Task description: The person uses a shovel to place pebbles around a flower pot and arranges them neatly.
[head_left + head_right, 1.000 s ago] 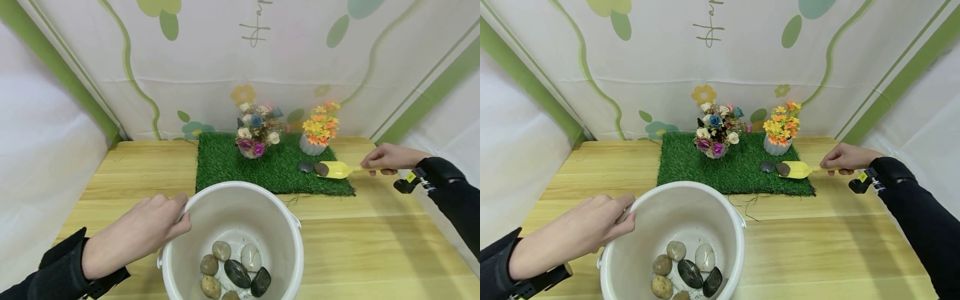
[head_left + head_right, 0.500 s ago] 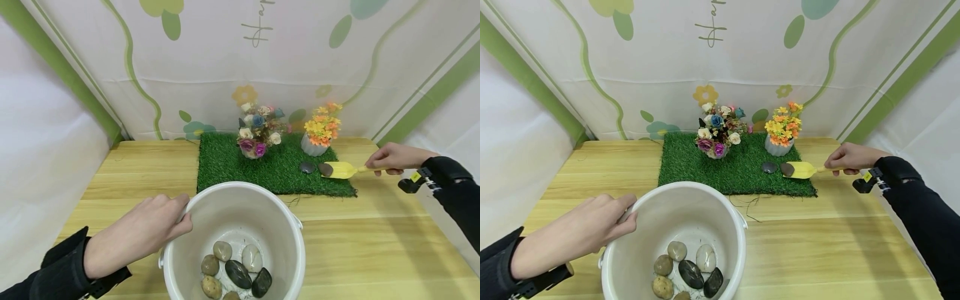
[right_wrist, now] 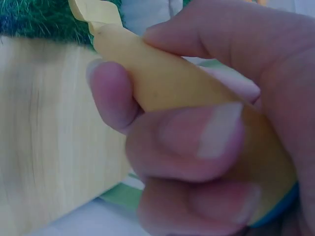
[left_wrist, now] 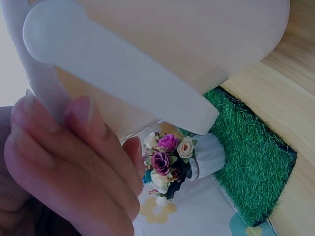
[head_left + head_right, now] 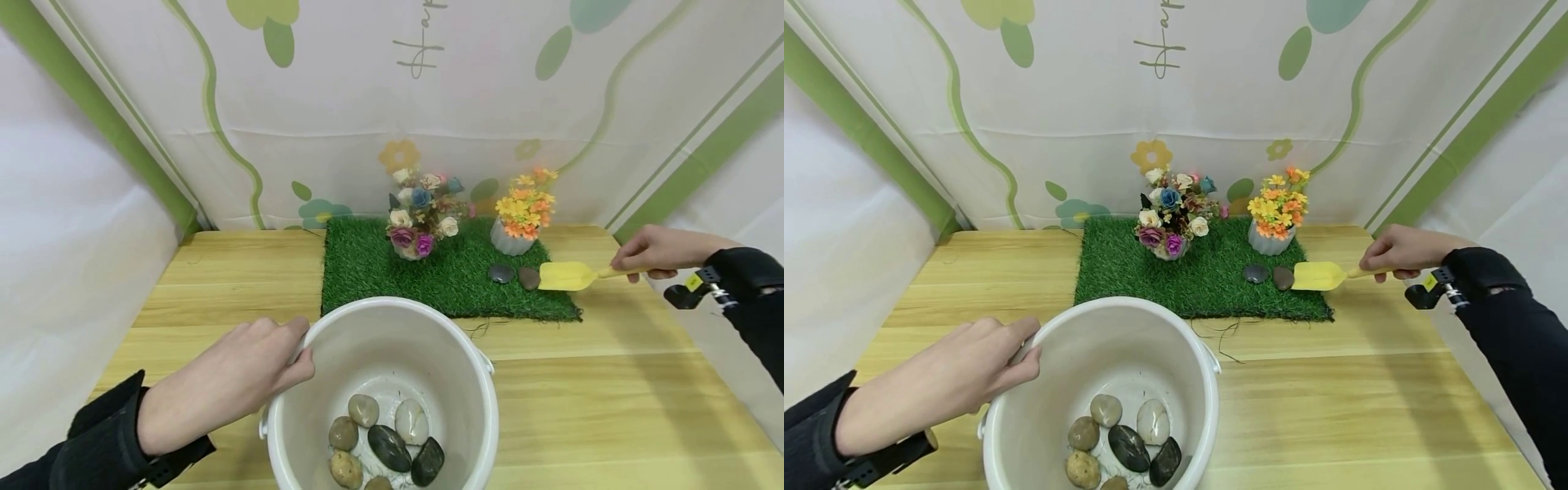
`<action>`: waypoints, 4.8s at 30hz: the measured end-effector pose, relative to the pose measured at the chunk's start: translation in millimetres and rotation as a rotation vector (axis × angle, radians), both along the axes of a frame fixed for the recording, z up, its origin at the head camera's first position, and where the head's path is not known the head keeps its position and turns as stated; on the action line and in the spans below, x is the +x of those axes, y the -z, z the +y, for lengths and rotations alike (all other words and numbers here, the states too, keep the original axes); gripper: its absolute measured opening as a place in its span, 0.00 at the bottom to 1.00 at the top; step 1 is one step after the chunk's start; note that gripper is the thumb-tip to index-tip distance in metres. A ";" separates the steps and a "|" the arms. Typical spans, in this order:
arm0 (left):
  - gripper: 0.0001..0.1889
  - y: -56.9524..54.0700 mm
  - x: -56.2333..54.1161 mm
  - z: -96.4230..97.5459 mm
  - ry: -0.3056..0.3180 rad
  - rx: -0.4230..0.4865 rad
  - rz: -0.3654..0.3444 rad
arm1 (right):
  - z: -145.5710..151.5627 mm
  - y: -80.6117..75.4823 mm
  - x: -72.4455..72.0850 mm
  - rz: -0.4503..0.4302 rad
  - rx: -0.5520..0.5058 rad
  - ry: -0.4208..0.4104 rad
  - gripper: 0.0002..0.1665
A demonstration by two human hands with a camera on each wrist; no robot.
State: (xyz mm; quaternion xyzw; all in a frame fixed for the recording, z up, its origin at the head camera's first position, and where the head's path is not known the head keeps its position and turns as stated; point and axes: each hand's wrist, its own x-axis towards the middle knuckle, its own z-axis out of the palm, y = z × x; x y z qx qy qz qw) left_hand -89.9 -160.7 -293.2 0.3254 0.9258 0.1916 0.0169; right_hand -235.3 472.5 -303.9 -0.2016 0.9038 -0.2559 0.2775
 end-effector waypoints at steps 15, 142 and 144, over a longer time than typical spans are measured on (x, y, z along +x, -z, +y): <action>0.11 -1.0 0.7 0.0 -0.007 0.002 0.000 | -6.5 -54.3 20.2 0.247 -0.034 0.122 0.12; 0.11 0.4 -9.9 9.1 -0.022 0.000 -0.020 | -405.3 -39.5 82.8 0.190 0.483 -1.187 0.09; 0.11 1.0 -9.9 9.0 -0.023 -0.002 -0.020 | -404.6 -38.8 82.1 0.151 0.449 -1.191 0.09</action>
